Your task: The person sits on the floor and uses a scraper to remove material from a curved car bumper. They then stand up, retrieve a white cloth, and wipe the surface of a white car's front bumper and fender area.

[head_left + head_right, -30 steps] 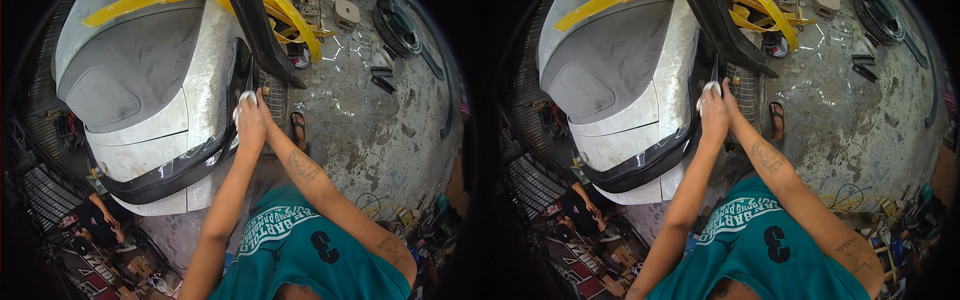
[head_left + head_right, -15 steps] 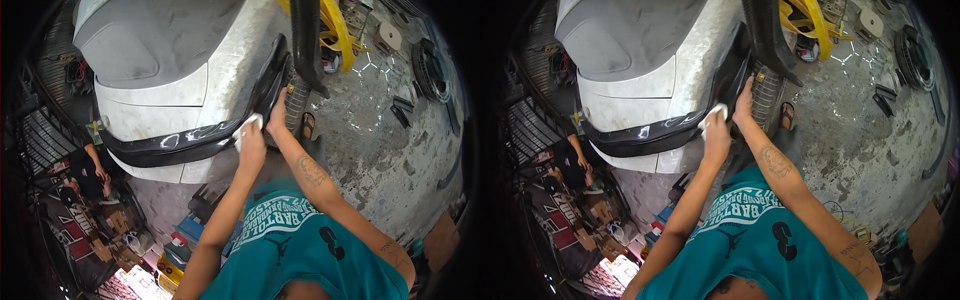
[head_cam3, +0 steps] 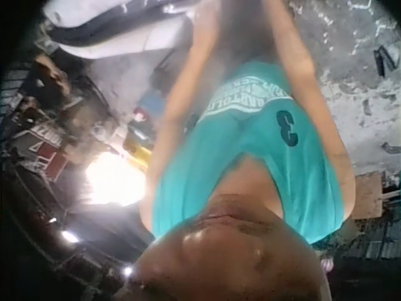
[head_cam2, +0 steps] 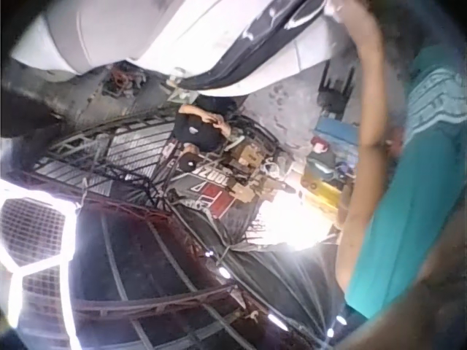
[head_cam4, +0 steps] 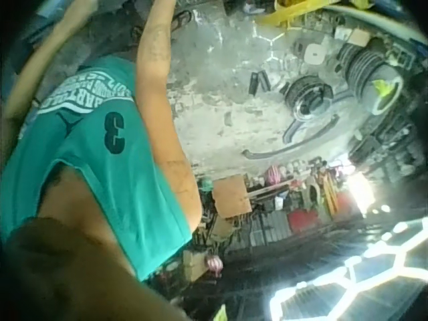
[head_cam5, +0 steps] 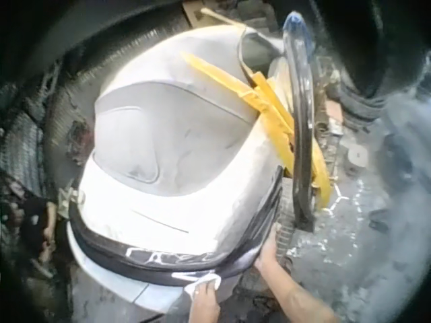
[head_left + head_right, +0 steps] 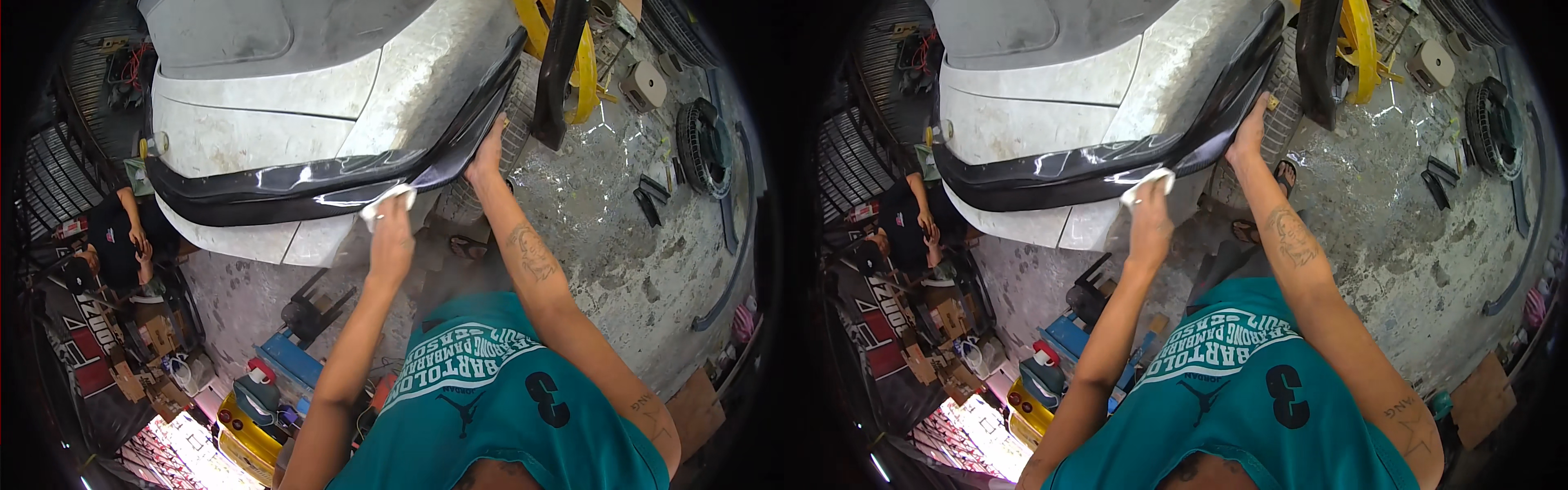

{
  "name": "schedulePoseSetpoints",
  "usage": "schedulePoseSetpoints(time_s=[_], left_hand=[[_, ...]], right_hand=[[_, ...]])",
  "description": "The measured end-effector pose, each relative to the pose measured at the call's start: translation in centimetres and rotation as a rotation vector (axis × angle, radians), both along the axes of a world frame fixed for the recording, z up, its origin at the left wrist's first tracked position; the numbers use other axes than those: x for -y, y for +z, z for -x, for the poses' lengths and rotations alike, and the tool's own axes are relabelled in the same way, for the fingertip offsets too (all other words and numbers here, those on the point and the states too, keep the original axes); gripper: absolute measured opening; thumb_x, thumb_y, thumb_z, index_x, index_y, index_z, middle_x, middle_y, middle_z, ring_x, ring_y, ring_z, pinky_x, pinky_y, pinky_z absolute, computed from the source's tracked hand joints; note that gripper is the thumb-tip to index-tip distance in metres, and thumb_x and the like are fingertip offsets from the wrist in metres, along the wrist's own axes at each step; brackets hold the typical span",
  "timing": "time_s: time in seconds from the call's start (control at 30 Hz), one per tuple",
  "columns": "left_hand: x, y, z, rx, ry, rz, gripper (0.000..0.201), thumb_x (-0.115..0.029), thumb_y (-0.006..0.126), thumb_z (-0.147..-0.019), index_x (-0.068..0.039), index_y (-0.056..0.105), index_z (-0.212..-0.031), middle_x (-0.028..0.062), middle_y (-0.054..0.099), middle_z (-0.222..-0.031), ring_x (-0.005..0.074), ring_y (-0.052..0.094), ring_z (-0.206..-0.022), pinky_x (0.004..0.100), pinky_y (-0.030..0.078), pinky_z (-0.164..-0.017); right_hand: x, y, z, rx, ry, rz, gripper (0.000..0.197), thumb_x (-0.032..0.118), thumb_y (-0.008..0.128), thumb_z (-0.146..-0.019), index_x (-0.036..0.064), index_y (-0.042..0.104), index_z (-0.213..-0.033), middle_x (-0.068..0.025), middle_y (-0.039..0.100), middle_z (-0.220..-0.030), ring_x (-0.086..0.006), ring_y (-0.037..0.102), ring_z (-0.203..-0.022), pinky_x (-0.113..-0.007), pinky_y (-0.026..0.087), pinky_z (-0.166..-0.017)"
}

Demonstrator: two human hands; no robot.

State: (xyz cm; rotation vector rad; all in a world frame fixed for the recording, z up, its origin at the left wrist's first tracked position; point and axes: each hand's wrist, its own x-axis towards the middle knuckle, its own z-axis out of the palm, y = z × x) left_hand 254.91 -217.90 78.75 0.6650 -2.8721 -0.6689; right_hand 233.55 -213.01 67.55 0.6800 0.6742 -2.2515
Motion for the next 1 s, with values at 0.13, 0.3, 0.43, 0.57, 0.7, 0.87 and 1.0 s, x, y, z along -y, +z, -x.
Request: schedulePoseSetpoints(time_s=[0.13, 0.3, 0.43, 0.57, 0.7, 0.87, 1.0], left_hand=[[1.4, 3.0, -6.4, -0.028, 0.28, 0.004, 0.037, 0.013, 0.041, -0.082, 0.007, 0.053, -0.117, 0.0227, 0.051, -0.111, 0.0365, 0.053, -0.101, 0.0388, 0.044, -0.09], [0.3, 3.7, -4.8, -0.182, 0.279, -0.018, 0.025, 0.007, 0.048, -0.088, 0.009, 0.056, -0.112, 0.0211, 0.052, -0.108, 0.0348, 0.054, -0.097, 0.0366, 0.044, -0.088], [-0.4, 0.1, 0.3, -0.217, -0.114, 0.179, 0.024, 0.004, 0.052, -0.09, 0.008, 0.058, -0.113, 0.0226, 0.054, -0.119, 0.0365, 0.053, -0.112, 0.0398, 0.043, -0.095], [-1.7, -3.1, 1.3, -0.029, -0.226, 0.2, 0.043, -0.007, 0.056, -0.091, 0.012, 0.048, -0.128, 0.0303, 0.042, -0.14, 0.0417, 0.039, -0.132, 0.0491, 0.032, -0.107], [-3.6, -4.0, 9.5, -0.133, -0.282, 0.155, 0.054, -0.018, 0.056, -0.092, 0.015, 0.042, -0.131, 0.033, 0.04, -0.14, 0.044, 0.038, -0.133, 0.0481, 0.029, -0.11], [-4.6, -3.9, 11.9, -0.077, -0.298, 0.169, 0.053, -0.02, 0.054, -0.093, 0.016, 0.042, -0.13, 0.0339, 0.041, -0.139, 0.0449, 0.038, -0.132, 0.0481, 0.03, -0.11], [-4.4, -2.9, 6.6, 0.025, -0.179, 0.193, 0.051, -0.017, 0.051, -0.094, 0.014, 0.042, -0.133, 0.0346, 0.041, -0.138, 0.0488, 0.037, -0.132, 0.0512, 0.027, -0.112]], right_hand=[[-0.1, 0.7, 0.0, -0.018, -0.025, -0.036, 0.07, 0.066, 0.037, -0.094, 0.0077, 0.051, -0.13, -0.0137, 0.061, -0.118, -0.0302, 0.06, -0.103, -0.048, 0.05, -0.093], [-0.2, 0.0, -0.1, -0.063, -0.031, 0.036, 0.068, 0.065, 0.037, -0.095, 0.0067, 0.053, -0.127, -0.0126, 0.062, -0.116, -0.0286, 0.062, -0.1, -0.044, 0.052, -0.089], [-0.1, -0.9, -0.2, -0.1, -0.003, 0.088, 0.065, 0.064, 0.04, -0.095, 0.0062, 0.056, -0.12, -0.0111, 0.064, -0.112, -0.0263, 0.063, -0.098, -0.04, 0.053, -0.087], [-0.8, -1.0, -0.1, -0.096, -0.036, -0.023, 0.066, 0.064, 0.041, -0.094, 0.0056, 0.06, -0.117, -0.0095, 0.066, -0.109, -0.022, 0.064, -0.097, -0.037, 0.052, -0.089], [-1.0, -2.4, -0.7, 0.045, 0.158, -0.036, 0.069, 0.063, 0.037, -0.096, 0.0033, 0.057, -0.124, -0.0116, 0.066, -0.109, -0.0226, 0.063, -0.098, -0.035, 0.051, -0.092], [-0.6, -7.2, 0.8, -0.185, 0.044, 0.56, 0.078, 0.066, 0.036, -0.095, -0.0019, 0.051, -0.13, -0.0108, 0.063, -0.108, -0.0215, 0.06, -0.098, -0.031, 0.047, -0.093], [-0.1, -2.0, -0.2, -0.13, -0.02, -0.183, 0.075, 0.063, 0.034, -0.097, 0.0003, 0.048, -0.134, -0.012, 0.062, -0.117, -0.0198, 0.061, -0.101, -0.03, 0.048, -0.093]])
